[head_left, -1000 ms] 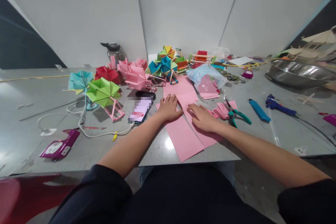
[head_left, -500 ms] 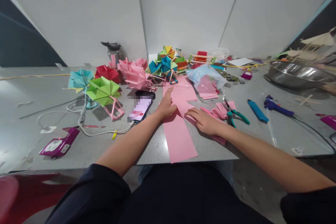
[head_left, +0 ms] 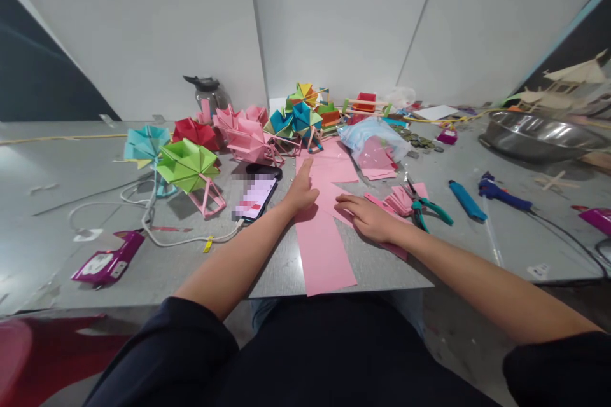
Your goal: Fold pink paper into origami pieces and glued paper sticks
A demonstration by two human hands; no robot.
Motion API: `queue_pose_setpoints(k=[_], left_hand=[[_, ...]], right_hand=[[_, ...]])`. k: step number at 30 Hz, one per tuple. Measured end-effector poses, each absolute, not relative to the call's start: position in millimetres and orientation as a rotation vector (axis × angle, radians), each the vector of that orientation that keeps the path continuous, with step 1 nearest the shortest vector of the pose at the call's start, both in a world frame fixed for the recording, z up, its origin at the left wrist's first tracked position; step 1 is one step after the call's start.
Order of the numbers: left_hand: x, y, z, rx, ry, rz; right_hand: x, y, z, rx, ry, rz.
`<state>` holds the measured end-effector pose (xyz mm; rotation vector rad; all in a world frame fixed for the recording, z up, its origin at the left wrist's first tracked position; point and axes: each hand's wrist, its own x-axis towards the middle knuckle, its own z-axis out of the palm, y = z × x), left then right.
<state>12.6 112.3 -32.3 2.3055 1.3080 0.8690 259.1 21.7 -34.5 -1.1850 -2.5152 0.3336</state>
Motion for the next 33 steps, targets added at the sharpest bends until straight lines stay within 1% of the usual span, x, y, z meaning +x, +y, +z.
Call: queue_pose_setpoints(k=[7,12,21,27,30,33], left_hand=[[15,109,-30,2.384,1.359,0.807],[16,109,-31,2.409,1.395,0.783],[17,109,-31,2.431,1.402,0.751],[17,105,-28,2.481,1.410,0.714],[17,101,-23,2.532,1.388,0.662],[17,97,-19,2.562,1.405,0.607]], right_hand=[[251,16,-43,-1.278,-2.486,0.186],[249,11,-47,-1.423,-2.440,0.094],[238,11,-44,-1.568,-2.339,0.057],[218,41,-41,-1.674,-2.133,0.032],[218,48,-33,-1.623,-2.079,0.047],[236,30,-24,-1.468,-2.185,0.118]])
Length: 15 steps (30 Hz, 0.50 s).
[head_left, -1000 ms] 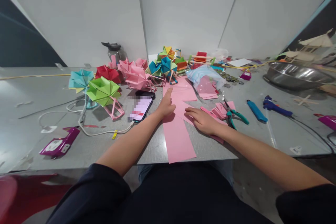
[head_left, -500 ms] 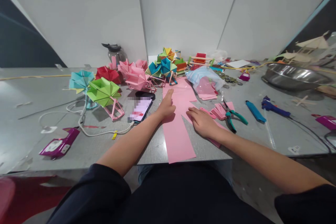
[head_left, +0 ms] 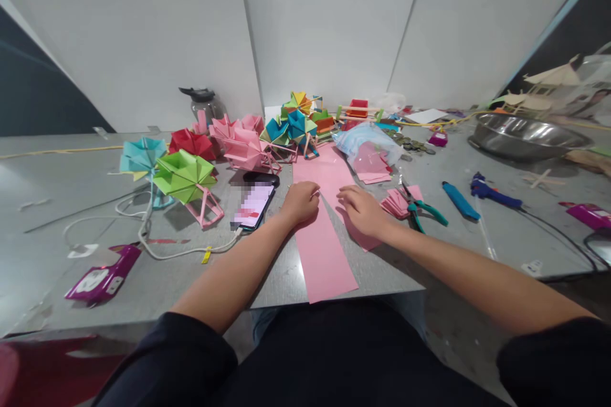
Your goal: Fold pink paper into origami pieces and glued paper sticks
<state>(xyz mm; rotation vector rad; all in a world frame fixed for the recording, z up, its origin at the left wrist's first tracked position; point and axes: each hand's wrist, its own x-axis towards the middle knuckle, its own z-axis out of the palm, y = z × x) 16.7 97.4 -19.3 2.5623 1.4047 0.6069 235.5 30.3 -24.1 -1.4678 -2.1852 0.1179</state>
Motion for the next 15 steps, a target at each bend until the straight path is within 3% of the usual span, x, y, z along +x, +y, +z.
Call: queue_pose_setpoints(k=[4,8,15], left_hand=[[19,94,-17,2.555,1.462,0.573],[21,91,-15,2.559,1.483,0.565],[19,88,-13,2.612,1.500,0.539]], right_hand=[[282,-18,-26,-1.262,-2.441,0.226],[310,-49,-39,-1.321,-2.599,0.282],[274,-31,-44,-1.487,-2.586,0.247]])
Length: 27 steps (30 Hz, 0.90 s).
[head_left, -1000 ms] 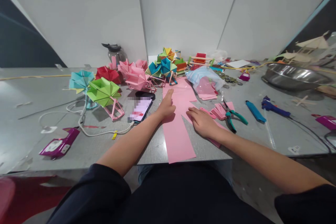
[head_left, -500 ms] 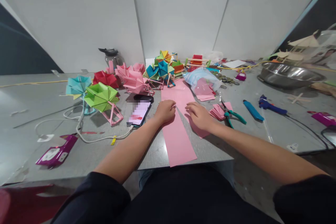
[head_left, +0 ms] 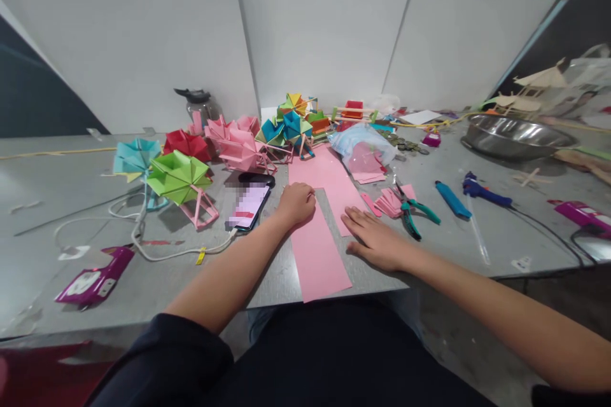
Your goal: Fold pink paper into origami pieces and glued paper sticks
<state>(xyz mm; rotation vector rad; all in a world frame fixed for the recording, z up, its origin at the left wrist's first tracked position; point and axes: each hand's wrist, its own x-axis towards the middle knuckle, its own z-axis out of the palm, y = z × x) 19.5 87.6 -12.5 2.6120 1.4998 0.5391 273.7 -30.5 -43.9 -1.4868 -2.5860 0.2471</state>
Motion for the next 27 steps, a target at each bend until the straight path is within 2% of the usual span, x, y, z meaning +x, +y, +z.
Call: queue_pose_setpoints(k=[7,14,27], left_hand=[[18,88,-13,2.658,1.468,0.527],[18,89,-15,2.685,1.408,0.534],[19,88,-15,2.719,1.361,0.532]], right_hand=[[236,11,-34,-1.657,-2.534,0.204],[238,2,-40,-1.576,-2.481,0.070],[238,22,-34,-1.642,-2.525,0.184]])
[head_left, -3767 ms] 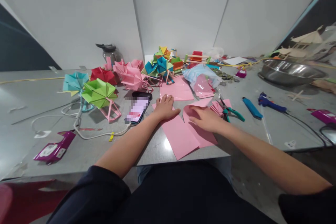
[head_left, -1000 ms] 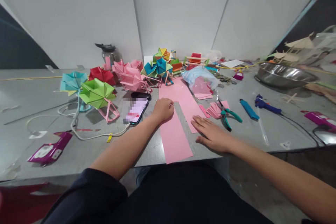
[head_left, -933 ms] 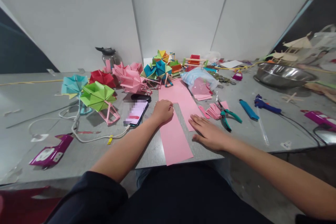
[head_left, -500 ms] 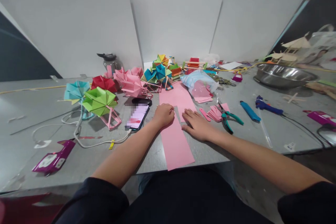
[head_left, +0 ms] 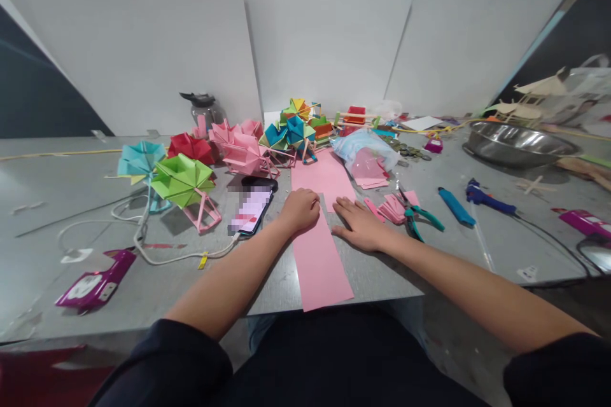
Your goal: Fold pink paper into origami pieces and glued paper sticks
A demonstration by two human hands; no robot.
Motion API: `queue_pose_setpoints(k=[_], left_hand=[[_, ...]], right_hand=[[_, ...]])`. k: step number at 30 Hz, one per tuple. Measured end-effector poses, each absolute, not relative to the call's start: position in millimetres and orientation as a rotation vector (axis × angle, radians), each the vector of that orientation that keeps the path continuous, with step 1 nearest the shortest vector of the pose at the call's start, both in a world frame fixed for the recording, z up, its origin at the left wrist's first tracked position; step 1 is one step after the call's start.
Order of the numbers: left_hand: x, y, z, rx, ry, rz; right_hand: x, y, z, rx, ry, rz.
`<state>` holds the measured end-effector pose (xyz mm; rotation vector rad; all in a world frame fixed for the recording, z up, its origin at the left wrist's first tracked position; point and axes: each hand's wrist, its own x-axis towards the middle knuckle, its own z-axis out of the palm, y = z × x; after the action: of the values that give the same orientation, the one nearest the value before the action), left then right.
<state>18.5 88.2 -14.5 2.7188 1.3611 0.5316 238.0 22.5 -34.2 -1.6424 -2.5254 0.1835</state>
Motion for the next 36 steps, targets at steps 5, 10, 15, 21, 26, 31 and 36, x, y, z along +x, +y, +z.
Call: queue_pose_setpoints(k=[5,10,15,21,26,31,36], left_hand=[[19,88,-14,2.711,1.357,0.536],[19,88,-15,2.689,1.358,0.538],[18,89,-15,2.665,1.351,0.550],[15,95,-22,2.599,1.401,0.569],[4,97,-22,2.581,1.446,0.523],[-12,98,-12,2.663,1.337,0.361],[-18,97,-2,2.721,1.219,0.208]], right_hand=[[237,13,-32,-1.636,-2.424,0.045],[236,5,-29,-1.647,-2.380,0.025],[233,14,-33,-1.723,-2.401,0.132],[240,10,-30,-1.343,-2.380,0.093],[227,-38,-15,-0.743,-2.733,0.330],[222,-93,-15,-0.766,-2.760,0.211],[247,-109,-21,-0.999,-2.633,0.140]])
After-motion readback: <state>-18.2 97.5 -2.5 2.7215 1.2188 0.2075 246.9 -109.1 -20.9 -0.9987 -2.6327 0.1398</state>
